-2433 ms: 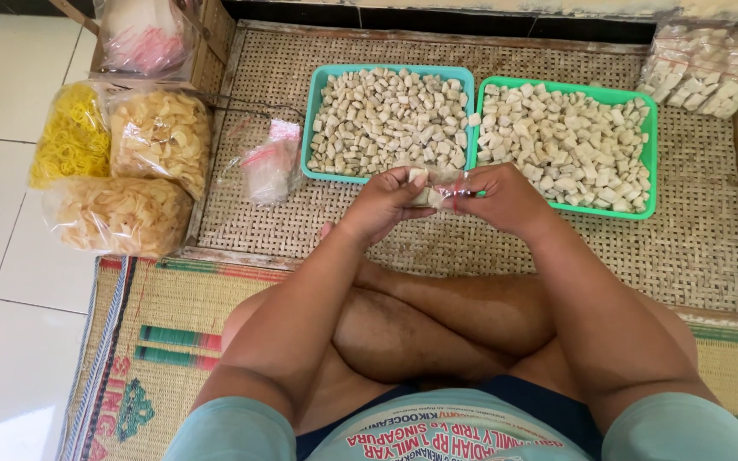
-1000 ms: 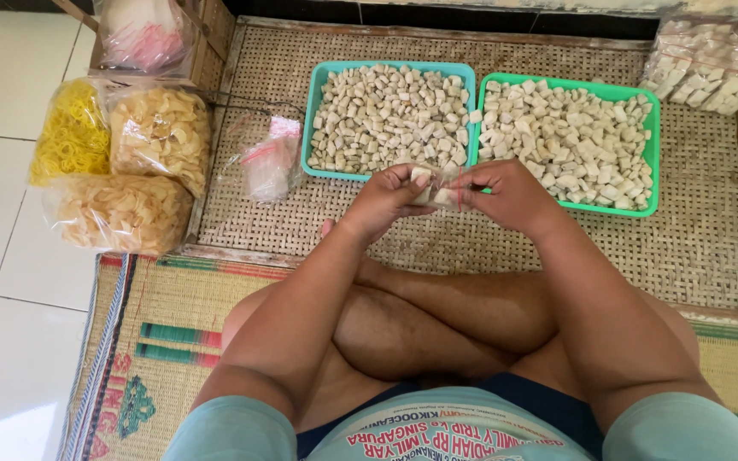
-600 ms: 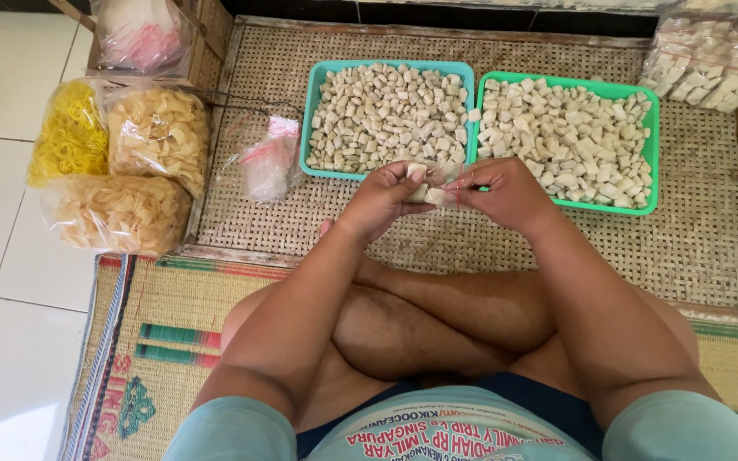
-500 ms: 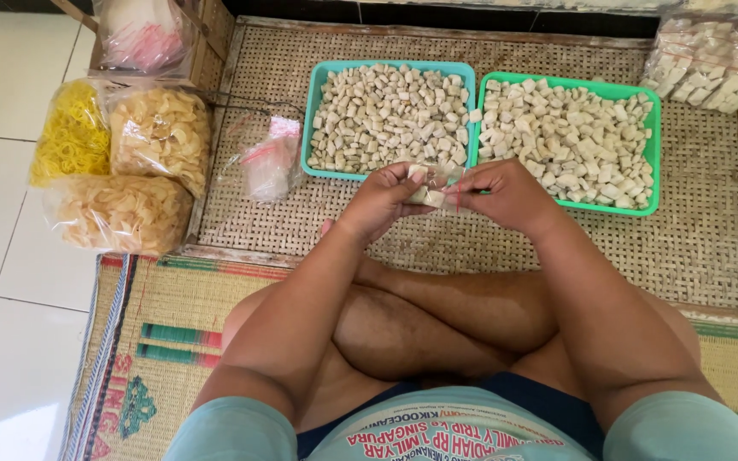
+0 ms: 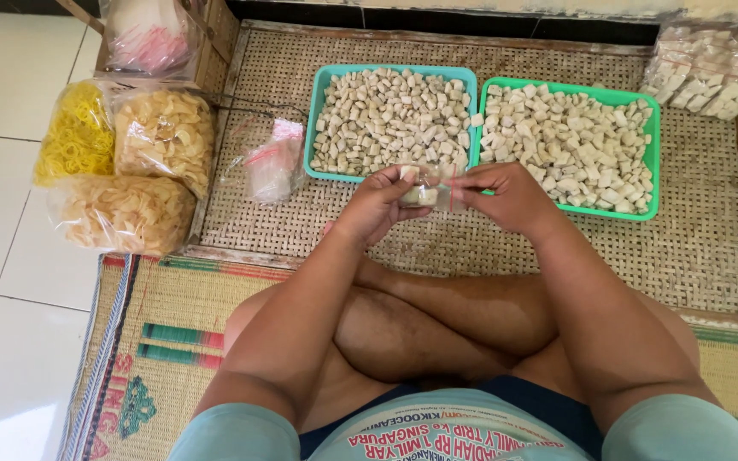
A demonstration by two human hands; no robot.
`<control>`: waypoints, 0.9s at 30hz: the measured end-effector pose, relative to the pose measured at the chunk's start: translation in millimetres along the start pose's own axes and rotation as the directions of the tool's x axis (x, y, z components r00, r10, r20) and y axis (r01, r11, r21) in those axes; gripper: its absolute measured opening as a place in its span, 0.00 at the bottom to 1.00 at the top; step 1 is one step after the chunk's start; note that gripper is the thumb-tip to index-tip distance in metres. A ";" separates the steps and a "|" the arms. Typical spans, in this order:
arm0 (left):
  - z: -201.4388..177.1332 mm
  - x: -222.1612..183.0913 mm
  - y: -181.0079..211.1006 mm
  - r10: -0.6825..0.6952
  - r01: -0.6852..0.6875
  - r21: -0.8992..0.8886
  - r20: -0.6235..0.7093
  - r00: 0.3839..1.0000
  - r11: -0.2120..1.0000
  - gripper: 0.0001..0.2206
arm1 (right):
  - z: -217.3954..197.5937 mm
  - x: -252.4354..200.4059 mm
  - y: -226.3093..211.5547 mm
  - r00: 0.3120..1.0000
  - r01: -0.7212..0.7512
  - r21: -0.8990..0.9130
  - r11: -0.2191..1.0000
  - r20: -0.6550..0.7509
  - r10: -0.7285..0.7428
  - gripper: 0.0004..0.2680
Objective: Packaging small white food cubes into individual plastic bags
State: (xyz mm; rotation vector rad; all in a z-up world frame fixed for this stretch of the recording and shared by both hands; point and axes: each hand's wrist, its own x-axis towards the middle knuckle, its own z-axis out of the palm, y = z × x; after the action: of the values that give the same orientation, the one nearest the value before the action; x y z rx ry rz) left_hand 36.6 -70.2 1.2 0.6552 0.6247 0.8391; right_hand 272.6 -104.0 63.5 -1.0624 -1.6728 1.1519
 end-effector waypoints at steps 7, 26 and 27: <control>-24.1 2.0 38.8 0.133 -0.139 -0.055 -0.098 0.986 0.989 0.10 | -14.9 -1.6 12.7 0.954 -0.146 0.117 0.982 -0.246 0.171 0.07; -96.8 52.1 33.8 0.164 -0.246 -0.229 -0.324 0.932 0.942 0.14 | -40.9 82.9 193.8 0.895 -0.428 -0.577 0.696 -0.377 0.238 0.09; -95.8 52.3 34.7 0.159 -0.243 -0.233 -0.330 0.931 0.942 0.14 | -45.3 89.5 198.8 0.891 -0.436 -0.585 0.684 -0.390 0.235 0.08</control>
State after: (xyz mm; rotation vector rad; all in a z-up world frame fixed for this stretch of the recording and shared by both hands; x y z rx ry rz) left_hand -21.2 16.0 -47.0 0.3436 0.7134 1.2121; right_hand 324.5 36.4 -101.5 -1.9655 -1.7196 0.5397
